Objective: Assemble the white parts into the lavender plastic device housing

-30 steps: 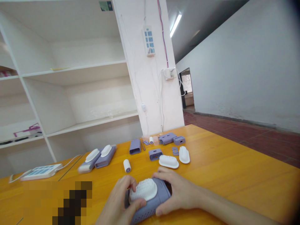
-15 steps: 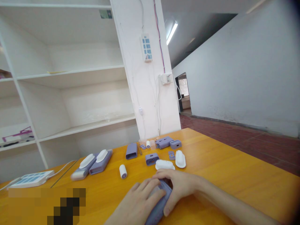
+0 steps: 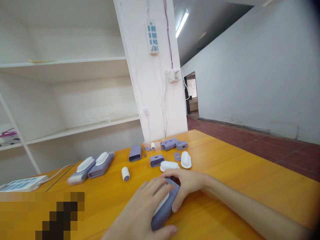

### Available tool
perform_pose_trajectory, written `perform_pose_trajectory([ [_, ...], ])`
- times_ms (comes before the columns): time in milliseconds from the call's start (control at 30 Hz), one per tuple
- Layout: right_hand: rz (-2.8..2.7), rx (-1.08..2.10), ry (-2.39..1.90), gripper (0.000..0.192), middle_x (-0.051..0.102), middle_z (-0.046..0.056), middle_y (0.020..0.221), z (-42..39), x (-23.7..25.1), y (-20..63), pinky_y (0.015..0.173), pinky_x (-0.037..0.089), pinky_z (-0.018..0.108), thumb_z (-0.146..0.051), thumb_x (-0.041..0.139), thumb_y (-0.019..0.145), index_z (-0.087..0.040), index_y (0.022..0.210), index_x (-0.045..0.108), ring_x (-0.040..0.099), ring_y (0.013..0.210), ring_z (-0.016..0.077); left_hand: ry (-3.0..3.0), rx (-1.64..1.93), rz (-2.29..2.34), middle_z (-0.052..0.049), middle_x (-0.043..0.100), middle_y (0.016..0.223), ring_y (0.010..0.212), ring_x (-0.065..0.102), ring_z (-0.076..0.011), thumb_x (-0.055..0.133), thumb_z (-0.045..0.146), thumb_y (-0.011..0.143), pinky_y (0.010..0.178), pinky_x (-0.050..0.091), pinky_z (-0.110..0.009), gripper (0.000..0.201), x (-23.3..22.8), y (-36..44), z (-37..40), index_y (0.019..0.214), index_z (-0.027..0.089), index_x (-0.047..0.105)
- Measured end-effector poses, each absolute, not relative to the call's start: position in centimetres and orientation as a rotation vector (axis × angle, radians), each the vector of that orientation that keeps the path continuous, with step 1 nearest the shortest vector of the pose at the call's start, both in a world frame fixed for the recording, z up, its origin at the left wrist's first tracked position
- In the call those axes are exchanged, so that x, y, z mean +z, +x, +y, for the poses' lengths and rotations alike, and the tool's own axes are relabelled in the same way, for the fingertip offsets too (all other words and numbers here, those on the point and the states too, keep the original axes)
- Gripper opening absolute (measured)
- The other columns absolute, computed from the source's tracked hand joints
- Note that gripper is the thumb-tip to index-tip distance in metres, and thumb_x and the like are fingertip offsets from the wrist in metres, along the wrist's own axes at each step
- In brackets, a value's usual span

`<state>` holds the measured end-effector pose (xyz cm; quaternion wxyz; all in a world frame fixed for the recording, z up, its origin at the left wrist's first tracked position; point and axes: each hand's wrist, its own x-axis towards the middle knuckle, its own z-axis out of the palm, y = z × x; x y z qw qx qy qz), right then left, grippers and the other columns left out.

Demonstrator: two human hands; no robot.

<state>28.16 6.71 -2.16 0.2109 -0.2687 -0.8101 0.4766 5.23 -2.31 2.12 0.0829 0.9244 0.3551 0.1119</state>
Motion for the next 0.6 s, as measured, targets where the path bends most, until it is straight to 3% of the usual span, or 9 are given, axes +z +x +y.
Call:
perform_pose_trajectory([
  [267, -2.241, 1.316, -0.785, 0.096, 0.067, 0.0, 0.117, 6.55, -2.36, 27.95, 0.1, 0.046, 0.038, -0.05, 0.098, 0.039, -0.026, 0.126, 0.067, 0.06, 0.113, 0.0285, 2.641, 0.57, 0.956, 0.0, 0.059, 0.141, 0.131, 0.051, -0.023, 0.079, 0.034, 0.077, 0.118, 0.035, -0.037, 0.054, 1.8, 4.98, -2.53, 0.128, 0.03, 0.06],
  [433, -2.237, 1.312, -0.82, 0.097, 0.067, 0.0, 0.117, 6.47, -2.44, 27.97, 0.1, 0.046, 0.038, -0.051, 0.098, 0.038, -0.026, 0.126, 0.067, 0.06, 0.112, 0.0286, 2.62, 0.565, 0.996, 0.0, 0.055, 0.148, 0.137, 0.047, -0.0228, 0.074, 0.037, 0.084, 0.12, 0.032, -0.036, 0.055, 1.78, 4.84, -2.67, 0.135, 0.03, 0.056],
  [600, -2.216, 1.336, -0.866, 0.1, 0.066, -0.001, 0.116, 6.63, -2.72, 27.99, 0.098, 0.047, 0.036, -0.049, 0.099, 0.035, -0.028, 0.128, 0.066, 0.06, 0.11, 0.0274, 2.624, 0.602, 0.955, 0.002, 0.061, 0.139, 0.129, 0.053, -0.0211, 0.074, 0.033, 0.084, 0.116, 0.037, -0.035, 0.045, 1.82, 5.05, -2.75, 0.127, 0.032, 0.062],
])
